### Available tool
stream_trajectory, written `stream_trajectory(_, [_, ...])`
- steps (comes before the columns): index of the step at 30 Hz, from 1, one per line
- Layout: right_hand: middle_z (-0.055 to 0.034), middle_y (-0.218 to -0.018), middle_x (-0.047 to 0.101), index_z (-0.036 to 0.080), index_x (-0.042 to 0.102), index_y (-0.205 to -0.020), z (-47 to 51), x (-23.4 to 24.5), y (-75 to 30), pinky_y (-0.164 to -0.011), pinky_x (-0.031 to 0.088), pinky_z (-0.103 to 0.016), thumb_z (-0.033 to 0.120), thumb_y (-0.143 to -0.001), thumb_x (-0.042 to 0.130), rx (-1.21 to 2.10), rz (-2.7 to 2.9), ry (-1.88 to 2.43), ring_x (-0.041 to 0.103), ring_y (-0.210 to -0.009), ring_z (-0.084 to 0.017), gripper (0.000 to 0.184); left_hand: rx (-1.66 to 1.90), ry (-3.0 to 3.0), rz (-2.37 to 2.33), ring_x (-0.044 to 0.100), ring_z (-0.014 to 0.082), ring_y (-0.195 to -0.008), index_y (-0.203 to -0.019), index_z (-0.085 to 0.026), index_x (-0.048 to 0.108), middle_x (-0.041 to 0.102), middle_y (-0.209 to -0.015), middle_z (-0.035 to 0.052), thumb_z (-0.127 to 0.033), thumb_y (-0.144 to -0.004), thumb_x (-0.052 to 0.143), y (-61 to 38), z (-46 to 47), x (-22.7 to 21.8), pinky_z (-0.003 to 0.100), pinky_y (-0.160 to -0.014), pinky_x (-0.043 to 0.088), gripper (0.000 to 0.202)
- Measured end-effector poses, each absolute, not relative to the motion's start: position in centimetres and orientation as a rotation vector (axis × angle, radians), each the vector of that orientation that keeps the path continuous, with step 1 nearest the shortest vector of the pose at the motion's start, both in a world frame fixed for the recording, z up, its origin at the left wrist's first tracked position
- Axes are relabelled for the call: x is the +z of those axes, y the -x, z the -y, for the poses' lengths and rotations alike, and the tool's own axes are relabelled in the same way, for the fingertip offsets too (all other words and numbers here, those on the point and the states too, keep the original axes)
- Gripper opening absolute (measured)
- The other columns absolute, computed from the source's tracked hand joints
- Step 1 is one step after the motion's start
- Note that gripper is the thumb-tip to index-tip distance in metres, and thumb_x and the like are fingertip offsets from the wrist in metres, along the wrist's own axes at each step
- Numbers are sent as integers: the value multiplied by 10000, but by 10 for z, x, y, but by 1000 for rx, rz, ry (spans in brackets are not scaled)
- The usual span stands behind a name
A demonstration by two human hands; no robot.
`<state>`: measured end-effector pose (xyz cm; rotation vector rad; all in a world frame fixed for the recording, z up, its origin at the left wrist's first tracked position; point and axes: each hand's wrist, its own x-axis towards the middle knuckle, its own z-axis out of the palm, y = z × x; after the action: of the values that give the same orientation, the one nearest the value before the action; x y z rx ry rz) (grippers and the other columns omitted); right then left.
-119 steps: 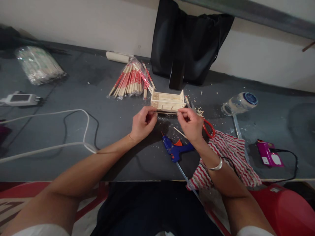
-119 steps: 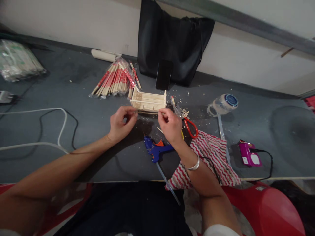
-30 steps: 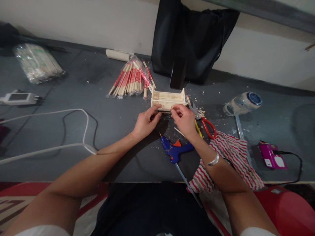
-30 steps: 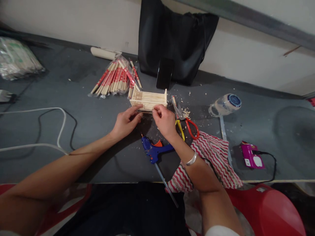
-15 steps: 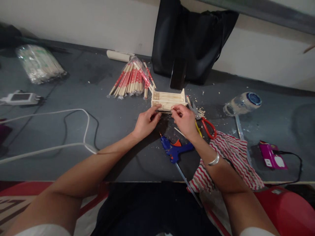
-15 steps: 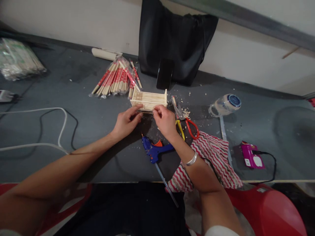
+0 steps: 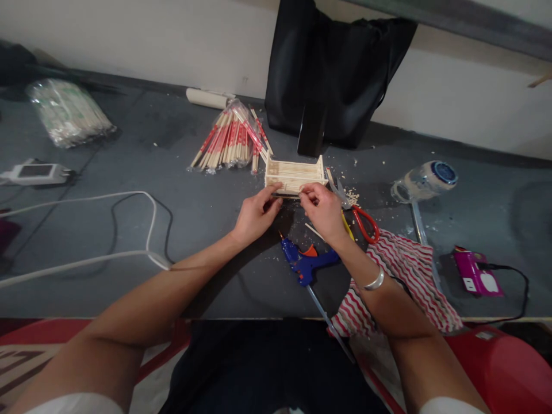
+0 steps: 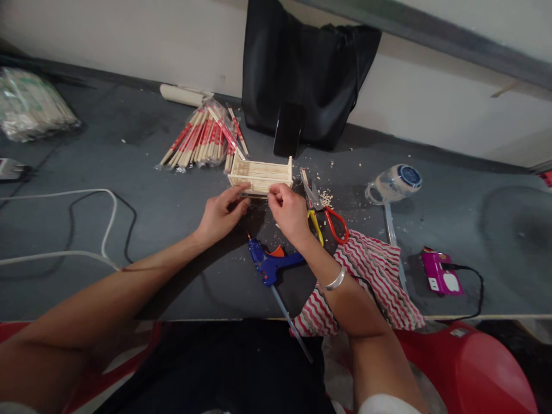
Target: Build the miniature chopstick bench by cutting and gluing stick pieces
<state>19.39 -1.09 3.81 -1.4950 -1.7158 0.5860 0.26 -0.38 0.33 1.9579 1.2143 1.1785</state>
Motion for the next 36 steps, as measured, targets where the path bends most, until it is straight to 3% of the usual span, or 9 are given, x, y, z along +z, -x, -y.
stream_trajectory(36, [12,-704,701,242,699,-992,12,34,-198,-723,527,-314,177,-863,617,415,1765,1553,678,-671,-184,166,1138,-1971,-1243,583,105,-589,-1298,-158,680,682,-703,-30,-222,-913,624,-2,4,6,225,-638,519,394])
